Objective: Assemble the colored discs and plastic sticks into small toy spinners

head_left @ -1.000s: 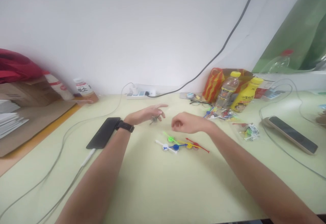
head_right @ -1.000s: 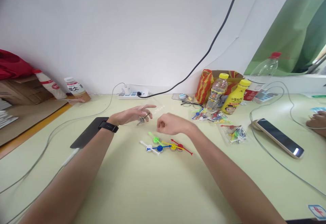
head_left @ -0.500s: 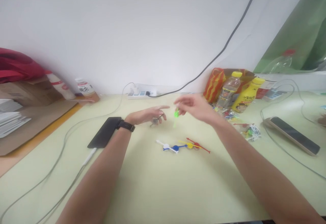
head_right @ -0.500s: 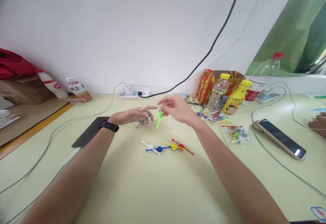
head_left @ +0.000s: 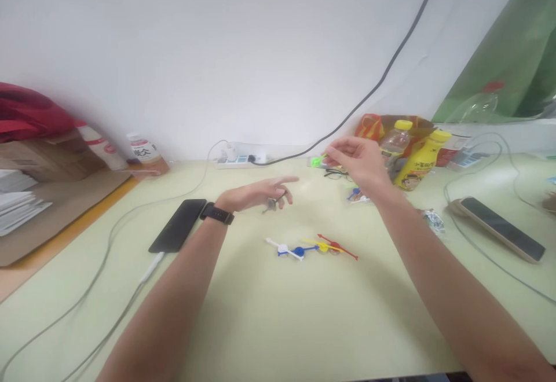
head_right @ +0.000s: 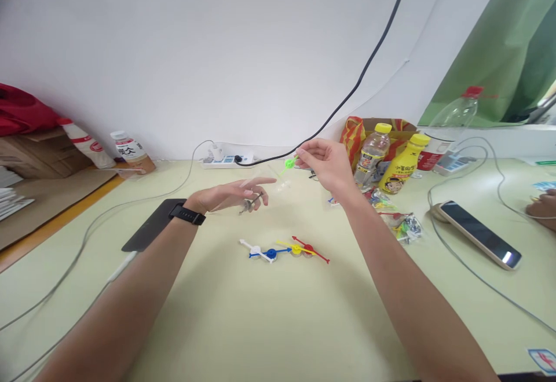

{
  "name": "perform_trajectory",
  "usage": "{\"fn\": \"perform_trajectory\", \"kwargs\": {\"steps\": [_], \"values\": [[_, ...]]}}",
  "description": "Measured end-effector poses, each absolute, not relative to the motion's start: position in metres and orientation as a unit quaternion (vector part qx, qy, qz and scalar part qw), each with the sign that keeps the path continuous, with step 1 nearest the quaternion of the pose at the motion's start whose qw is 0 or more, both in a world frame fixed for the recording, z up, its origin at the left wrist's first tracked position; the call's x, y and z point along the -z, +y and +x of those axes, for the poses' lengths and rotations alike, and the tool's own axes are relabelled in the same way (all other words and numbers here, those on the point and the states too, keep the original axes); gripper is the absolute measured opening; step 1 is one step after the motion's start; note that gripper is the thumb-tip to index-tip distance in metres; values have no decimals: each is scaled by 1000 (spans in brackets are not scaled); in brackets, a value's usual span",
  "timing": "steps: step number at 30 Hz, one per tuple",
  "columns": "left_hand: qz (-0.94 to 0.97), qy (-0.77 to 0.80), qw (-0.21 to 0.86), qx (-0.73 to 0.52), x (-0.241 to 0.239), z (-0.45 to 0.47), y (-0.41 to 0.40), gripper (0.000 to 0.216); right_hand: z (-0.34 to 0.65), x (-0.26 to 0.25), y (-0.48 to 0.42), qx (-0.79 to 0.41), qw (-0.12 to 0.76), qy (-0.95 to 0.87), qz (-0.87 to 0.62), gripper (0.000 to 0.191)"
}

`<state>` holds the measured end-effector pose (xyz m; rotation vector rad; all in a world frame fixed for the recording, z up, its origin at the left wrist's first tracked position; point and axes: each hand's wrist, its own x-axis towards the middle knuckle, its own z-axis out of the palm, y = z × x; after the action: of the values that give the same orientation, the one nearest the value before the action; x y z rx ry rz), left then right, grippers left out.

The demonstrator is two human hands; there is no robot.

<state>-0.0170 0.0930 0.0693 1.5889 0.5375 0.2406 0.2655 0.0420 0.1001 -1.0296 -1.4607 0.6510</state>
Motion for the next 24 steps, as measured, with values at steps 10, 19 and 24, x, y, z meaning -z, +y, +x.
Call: {"fn": "perform_trajectory", "kwargs": {"steps": [10,19,24], "values": [[726,234,631,-142,-78,-3,83,75,259,-108,28,-326,440,-701,-458,33],[720,240,637,-134,-71,-4,87,71,274,-122,18,-268,405,-739,-467,15],[709,222,654,-139,-73,-1,84,73,275,-121,19,-256,392,-748,-470,12]]}}
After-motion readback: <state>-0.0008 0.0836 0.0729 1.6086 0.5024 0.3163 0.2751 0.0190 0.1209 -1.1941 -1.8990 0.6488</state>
